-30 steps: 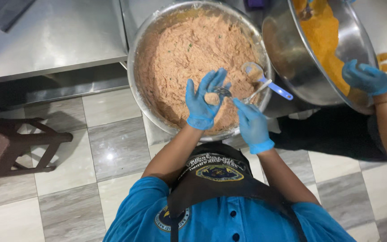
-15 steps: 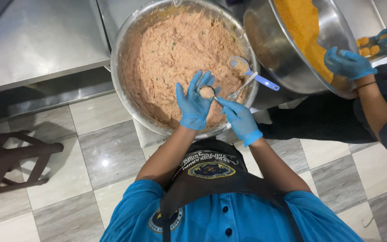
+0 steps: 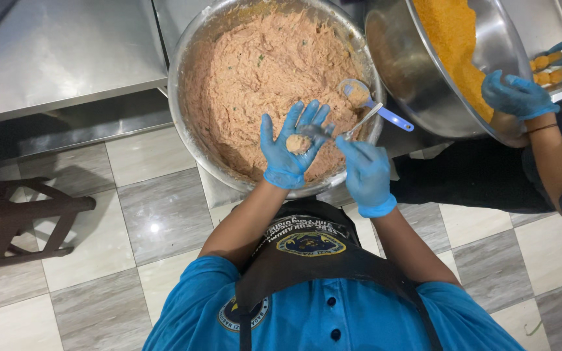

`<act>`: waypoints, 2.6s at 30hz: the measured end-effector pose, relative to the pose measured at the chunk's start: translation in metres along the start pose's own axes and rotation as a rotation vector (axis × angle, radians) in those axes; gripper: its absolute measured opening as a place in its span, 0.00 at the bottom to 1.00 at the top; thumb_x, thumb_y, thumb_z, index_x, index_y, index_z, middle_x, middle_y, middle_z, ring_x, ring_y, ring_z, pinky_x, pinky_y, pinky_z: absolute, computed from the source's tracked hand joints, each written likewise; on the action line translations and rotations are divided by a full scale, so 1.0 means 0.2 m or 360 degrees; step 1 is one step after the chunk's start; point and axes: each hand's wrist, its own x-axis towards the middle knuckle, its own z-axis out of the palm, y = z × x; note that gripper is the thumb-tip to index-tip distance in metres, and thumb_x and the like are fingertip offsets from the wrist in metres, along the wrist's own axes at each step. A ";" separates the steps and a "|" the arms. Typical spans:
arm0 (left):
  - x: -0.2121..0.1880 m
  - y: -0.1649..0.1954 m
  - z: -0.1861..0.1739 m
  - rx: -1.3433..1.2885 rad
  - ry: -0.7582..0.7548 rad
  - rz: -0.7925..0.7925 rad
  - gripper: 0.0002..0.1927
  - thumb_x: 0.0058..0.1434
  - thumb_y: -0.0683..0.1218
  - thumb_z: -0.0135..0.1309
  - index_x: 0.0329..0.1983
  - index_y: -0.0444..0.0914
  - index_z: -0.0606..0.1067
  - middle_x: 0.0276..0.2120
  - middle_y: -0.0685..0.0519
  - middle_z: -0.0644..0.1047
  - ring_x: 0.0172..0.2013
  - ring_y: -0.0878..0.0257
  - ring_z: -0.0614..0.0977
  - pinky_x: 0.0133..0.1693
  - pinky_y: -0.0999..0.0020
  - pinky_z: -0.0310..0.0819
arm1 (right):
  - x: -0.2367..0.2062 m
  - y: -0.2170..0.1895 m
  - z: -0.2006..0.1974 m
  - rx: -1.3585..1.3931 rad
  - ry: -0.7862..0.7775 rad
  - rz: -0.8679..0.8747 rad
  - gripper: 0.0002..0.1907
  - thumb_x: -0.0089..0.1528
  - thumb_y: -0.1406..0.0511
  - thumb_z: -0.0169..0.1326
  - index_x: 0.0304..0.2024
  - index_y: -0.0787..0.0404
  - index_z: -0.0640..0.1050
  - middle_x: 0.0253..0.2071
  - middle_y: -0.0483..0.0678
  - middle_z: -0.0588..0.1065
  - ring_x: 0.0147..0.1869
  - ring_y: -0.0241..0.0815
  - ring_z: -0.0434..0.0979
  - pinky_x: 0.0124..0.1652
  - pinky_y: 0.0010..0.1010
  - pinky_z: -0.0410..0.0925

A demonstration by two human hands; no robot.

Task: The person scoops a pink minced food mixture from a large metal basin with a spoon, forms it into balls between their gloved hands, and passes the balls to a coworker who coats them in an orange crumb mixture in a second basin. The person repeats this scooping and shaping cycle throughout the clip.

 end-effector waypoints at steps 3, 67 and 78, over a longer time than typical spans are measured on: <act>0.03 0.02 -0.04 0.0266 -0.0115 0.0091 0.41 0.72 0.72 0.34 0.67 0.34 0.70 0.70 0.37 0.67 0.73 0.40 0.64 0.73 0.41 0.54 | -0.02 0.02 0.06 0.0191 -0.0151 0.0262 0.22 0.65 0.74 0.51 0.60 0.56 0.79 0.41 0.54 0.76 0.43 0.54 0.77 0.44 0.40 0.68; 0.06 0.04 -0.15 0.0489 -0.0227 0.0180 0.41 0.75 0.70 0.33 0.66 0.32 0.71 0.71 0.37 0.67 0.74 0.41 0.63 0.75 0.43 0.53 | -0.10 0.03 0.09 0.0366 -0.0146 0.0485 0.21 0.66 0.73 0.50 0.61 0.58 0.78 0.39 0.54 0.75 0.40 0.50 0.76 0.43 0.37 0.69; 0.10 0.03 -0.26 0.1054 -0.0061 0.0385 0.41 0.74 0.70 0.31 0.68 0.32 0.68 0.72 0.39 0.65 0.74 0.48 0.63 0.75 0.48 0.55 | -0.21 0.20 0.25 0.0915 -0.0583 0.0969 0.18 0.67 0.68 0.52 0.60 0.56 0.79 0.41 0.44 0.80 0.41 0.32 0.75 0.44 0.29 0.70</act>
